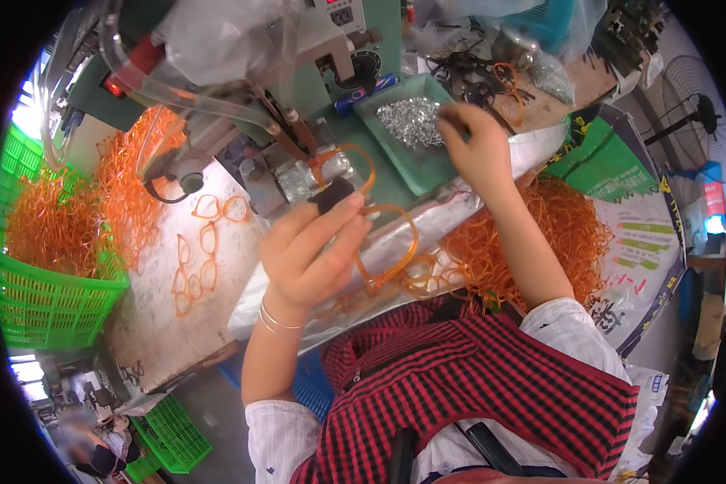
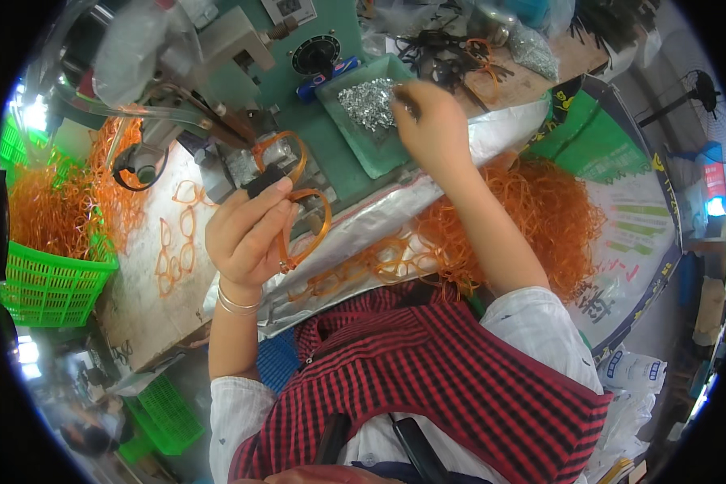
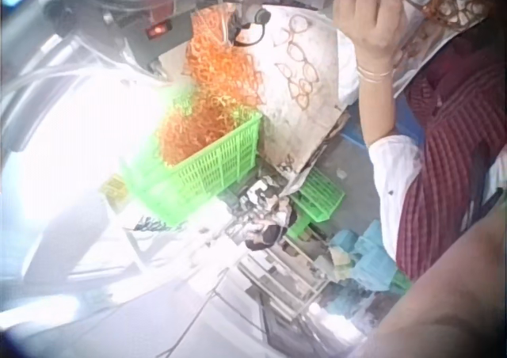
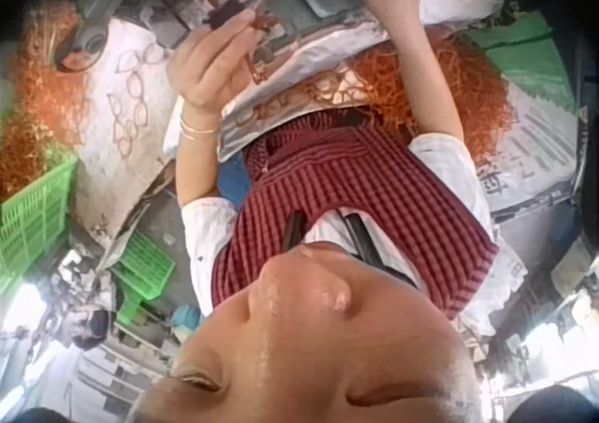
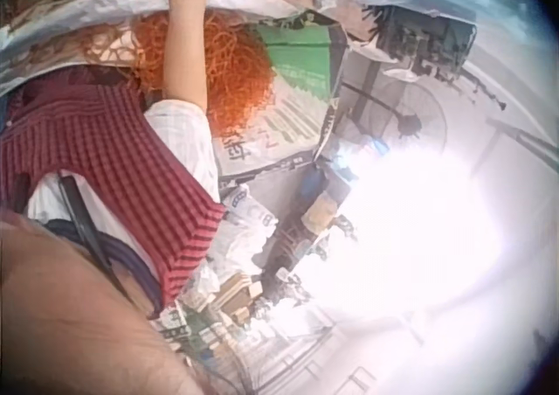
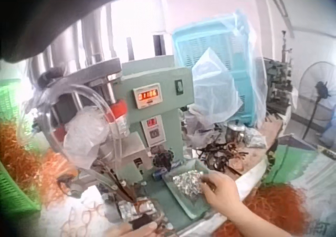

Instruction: The person repeatedly picks up orange plastic spectacle frames and small metal components, places them into a press machine, and removes the assembled units. The person handles the frames and components by hand throughout the process.

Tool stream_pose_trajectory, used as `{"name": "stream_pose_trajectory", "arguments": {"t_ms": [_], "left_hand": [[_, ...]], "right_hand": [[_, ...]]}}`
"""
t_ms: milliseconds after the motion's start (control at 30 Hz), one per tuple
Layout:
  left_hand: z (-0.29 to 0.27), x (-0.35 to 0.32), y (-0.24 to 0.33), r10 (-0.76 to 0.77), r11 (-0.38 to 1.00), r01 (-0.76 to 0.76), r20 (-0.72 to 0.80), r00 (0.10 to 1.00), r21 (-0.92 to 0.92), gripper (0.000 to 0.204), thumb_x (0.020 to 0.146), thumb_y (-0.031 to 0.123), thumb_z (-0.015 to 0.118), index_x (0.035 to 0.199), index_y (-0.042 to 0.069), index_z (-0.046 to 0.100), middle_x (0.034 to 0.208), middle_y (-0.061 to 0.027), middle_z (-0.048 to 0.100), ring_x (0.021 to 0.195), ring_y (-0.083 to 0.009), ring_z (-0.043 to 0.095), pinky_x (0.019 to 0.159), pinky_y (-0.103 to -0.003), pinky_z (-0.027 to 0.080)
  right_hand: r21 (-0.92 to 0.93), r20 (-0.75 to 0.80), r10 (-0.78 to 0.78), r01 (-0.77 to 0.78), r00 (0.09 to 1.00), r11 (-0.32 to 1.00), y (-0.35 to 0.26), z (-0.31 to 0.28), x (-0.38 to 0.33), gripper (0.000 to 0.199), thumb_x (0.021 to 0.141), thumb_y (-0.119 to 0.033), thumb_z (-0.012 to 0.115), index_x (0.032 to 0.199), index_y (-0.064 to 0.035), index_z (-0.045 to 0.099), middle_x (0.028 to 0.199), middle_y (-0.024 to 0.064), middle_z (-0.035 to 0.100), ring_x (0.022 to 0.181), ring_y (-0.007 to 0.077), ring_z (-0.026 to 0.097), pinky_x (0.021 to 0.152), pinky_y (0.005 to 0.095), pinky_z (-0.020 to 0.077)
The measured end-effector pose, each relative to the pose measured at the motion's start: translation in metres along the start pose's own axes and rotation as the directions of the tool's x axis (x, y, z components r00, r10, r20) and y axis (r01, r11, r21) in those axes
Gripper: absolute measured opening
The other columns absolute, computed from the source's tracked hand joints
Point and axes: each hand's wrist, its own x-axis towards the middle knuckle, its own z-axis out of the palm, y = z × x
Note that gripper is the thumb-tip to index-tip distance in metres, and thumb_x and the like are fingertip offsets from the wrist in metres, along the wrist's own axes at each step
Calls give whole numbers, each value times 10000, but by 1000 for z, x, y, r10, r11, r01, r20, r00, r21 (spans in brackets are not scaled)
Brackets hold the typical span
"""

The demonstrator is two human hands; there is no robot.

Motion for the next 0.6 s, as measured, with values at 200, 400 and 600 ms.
{"name": "stream_pose_trajectory", "arguments": {"t_ms": [200, 400, 600], "left_hand": [[10, -13, 19, -159, 987, 155, -81, 984, -50, 282, 780, -35, 763, 1033, 42, 665, 1110, -166, 728, 730, -251, 661, 583, -332, 482], [-35, -57, 51, -315, 929, 328, -98, 944, 170, 253, 835, 29, 705, 1084, 30, 660, 1165, -194, 701, 984, -314, 698, 857, -386, 516], [-83, -70, -86, -662, 669, 582, 15, 749, 463, 263, 777, 12, 703, 1030, 80, 714, 1231, -200, 636, 1149, -371, 570, 1000, -428, 453]], "right_hand": [[-427, 46, -91, 102, 995, 898, 7, 21, -20, 80, 794, -153, 704, 818, -76, 702, 855, 108, 659, 895, 332, 628, 763, 444, 514], [-400, 66, -195, 205, 979, 893, 20, 27, -19, 70, 834, -117, 667, 869, -57, 677, 882, 135, 683, 870, 334, 657, 745, 443, 515], [66, 25, 52, -54, 998, 996, 0, 14, -14, 141, 886, -100, 682, 1009, -44, 721, 918, 121, 723, 804, 225, 691, 734, 309, 522]]}}
